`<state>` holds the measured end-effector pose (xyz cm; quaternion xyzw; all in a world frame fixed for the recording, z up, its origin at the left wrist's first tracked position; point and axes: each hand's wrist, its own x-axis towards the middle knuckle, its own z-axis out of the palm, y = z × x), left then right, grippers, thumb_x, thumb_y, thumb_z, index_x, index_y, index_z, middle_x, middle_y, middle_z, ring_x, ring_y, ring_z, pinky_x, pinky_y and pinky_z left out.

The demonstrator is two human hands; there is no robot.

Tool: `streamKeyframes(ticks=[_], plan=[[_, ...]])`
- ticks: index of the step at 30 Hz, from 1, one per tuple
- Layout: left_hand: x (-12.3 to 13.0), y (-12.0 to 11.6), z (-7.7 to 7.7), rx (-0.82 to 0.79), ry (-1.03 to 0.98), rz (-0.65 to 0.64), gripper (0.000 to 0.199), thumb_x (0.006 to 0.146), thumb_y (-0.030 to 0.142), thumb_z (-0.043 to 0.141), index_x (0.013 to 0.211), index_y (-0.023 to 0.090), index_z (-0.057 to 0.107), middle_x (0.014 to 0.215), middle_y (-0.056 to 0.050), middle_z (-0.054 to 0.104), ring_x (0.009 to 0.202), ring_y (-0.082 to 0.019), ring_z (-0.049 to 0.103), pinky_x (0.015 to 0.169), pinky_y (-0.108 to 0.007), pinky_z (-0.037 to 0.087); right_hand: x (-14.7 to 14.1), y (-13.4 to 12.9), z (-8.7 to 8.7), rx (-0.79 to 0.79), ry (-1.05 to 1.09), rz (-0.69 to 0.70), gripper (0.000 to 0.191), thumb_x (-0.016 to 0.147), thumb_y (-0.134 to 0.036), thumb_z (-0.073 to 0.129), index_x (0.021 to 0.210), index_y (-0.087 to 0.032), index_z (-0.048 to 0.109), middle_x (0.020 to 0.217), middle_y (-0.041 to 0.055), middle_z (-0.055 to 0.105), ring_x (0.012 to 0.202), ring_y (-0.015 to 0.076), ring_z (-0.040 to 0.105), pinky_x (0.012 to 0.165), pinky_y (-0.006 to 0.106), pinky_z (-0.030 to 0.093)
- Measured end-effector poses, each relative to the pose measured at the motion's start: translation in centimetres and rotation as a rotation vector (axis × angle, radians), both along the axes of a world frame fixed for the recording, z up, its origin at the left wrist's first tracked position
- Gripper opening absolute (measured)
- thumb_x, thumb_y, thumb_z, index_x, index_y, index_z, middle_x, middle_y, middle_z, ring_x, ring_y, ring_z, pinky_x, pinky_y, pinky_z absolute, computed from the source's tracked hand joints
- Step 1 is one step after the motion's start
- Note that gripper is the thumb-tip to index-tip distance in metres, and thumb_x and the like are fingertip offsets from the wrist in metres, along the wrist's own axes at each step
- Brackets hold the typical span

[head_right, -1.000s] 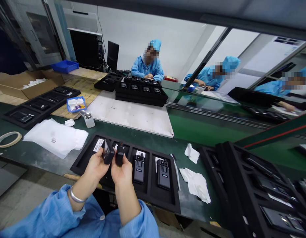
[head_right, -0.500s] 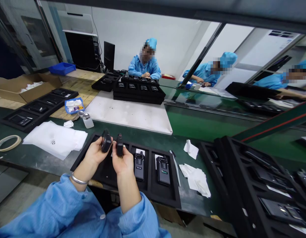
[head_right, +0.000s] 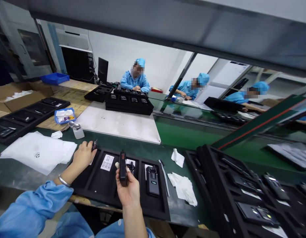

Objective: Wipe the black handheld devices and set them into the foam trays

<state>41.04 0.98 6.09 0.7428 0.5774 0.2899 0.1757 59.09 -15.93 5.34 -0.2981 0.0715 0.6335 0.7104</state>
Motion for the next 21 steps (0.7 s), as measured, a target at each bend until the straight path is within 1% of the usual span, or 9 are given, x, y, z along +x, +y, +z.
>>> streamKeyframes(ticks=[4,6,8,10,13,15,17,19,21], plan=[[0.8,-0.9,-1.1,0.085,0.165,-0.057,0.046,0.089,0.029,0.06,0.131,0.011,0.054,0.122,-0.023,0.056,0.117,-0.041,0.052,0.092,-0.05,0.049,-0.1,-0.4,0.1,0.081,0.053,0.004,0.021,0.086,-0.019,0.064,0.104,-0.01,0.068,0.109,0.0144,0.073,0.076,0.0123,0.068,0.065,0.022,0.059],[0.6,-1.6,-1.2,0.137,0.177,-0.089,0.046,0.09,0.032,0.057,0.13,0.009,0.055,0.129,-0.026,0.053,0.121,-0.042,0.05,0.098,-0.054,0.045,-0.5,-0.3,0.3,0.092,0.031,-0.04,0.019,0.084,-0.022,0.066,0.101,-0.013,0.068,0.105,0.0119,0.074,0.073,0.0118,0.067,0.064,0.022,0.057],[0.5,-2.9,-1.2,0.228,0.112,-0.148,0.046,0.092,0.04,0.052,0.128,0.012,0.057,0.13,-0.022,0.056,0.123,-0.038,0.051,0.101,-0.05,0.044,-1.0,0.1,0.5,0.124,-0.05,-0.12,0.021,0.081,-0.025,0.07,0.101,-0.017,0.069,0.102,0.0085,0.075,0.071,0.0122,0.067,0.065,0.024,0.056],[1.1,-5.1,-1.2,0.168,-0.037,-0.311,0.047,0.092,0.051,0.052,0.127,0.02,0.057,0.115,-0.011,0.065,0.099,-0.028,0.065,0.086,-0.037,0.053,-1.6,0.9,0.5,0.166,-0.154,-0.227,0.032,0.078,-0.028,0.073,0.108,-0.021,0.068,0.1,0.0047,0.075,0.071,0.013,0.067,0.068,0.027,0.056],[2.9,-8.8,-1.2,-0.034,-0.085,-0.519,0.056,0.088,0.058,0.056,0.133,0.024,0.052,0.083,0.0,0.07,0.062,-0.02,0.066,0.059,-0.028,0.052,-2.5,1.7,0.6,0.21,-0.256,-0.337,0.05,0.077,-0.031,0.074,0.126,-0.027,0.062,0.101,0.0001,0.074,0.078,0.0148,0.068,0.079,0.031,0.056],[4.4,-10.4,-1.3,-0.07,-0.091,-0.491,0.058,0.088,0.06,0.056,0.131,0.022,0.052,0.077,0.0,0.072,0.062,-0.023,0.07,0.056,-0.028,0.052,-3.3,1.8,0.8,0.247,-0.282,-0.358,0.054,0.079,-0.031,0.072,0.131,-0.028,0.058,0.108,0.0,0.073,0.09,0.0161,0.068,0.091,0.034,0.053],[5.5,-10.9,-1.4,-0.032,-0.147,-0.429,0.052,0.089,0.06,0.053,0.123,0.021,0.056,0.086,-0.005,0.076,0.074,-0.027,0.074,0.061,-0.029,0.054,-3.8,1.6,0.9,0.286,-0.331,-0.352,0.052,0.081,-0.03,0.069,0.132,-0.027,0.058,0.118,0.0014,0.071,0.103,0.0169,0.066,0.099,0.034,0.049],[5.8,-10.5,-1.4,0.022,-0.194,-0.412,0.045,0.09,0.059,0.051,0.116,0.023,0.059,0.092,-0.006,0.078,0.078,-0.027,0.075,0.064,-0.028,0.054,-3.4,1.0,0.9,0.29,-0.436,-0.308,0.047,0.084,-0.031,0.067,0.13,-0.026,0.061,0.123,0.0029,0.069,0.106,0.0176,0.065,0.1,0.033,0.048],[5.4,-9.7,-1.6,0.084,-0.165,-0.41,0.042,0.09,0.058,0.051,0.114,0.026,0.06,0.086,-0.002,0.078,0.07,-0.025,0.075,0.061,-0.027,0.053,-1.4,-0.4,0.6,0.234,-0.601,-0.233,0.041,0.084,-0.034,0.069,0.123,-0.023,0.067,0.117,0.0047,0.07,0.097,0.0186,0.067,0.092,0.034,0.052]])
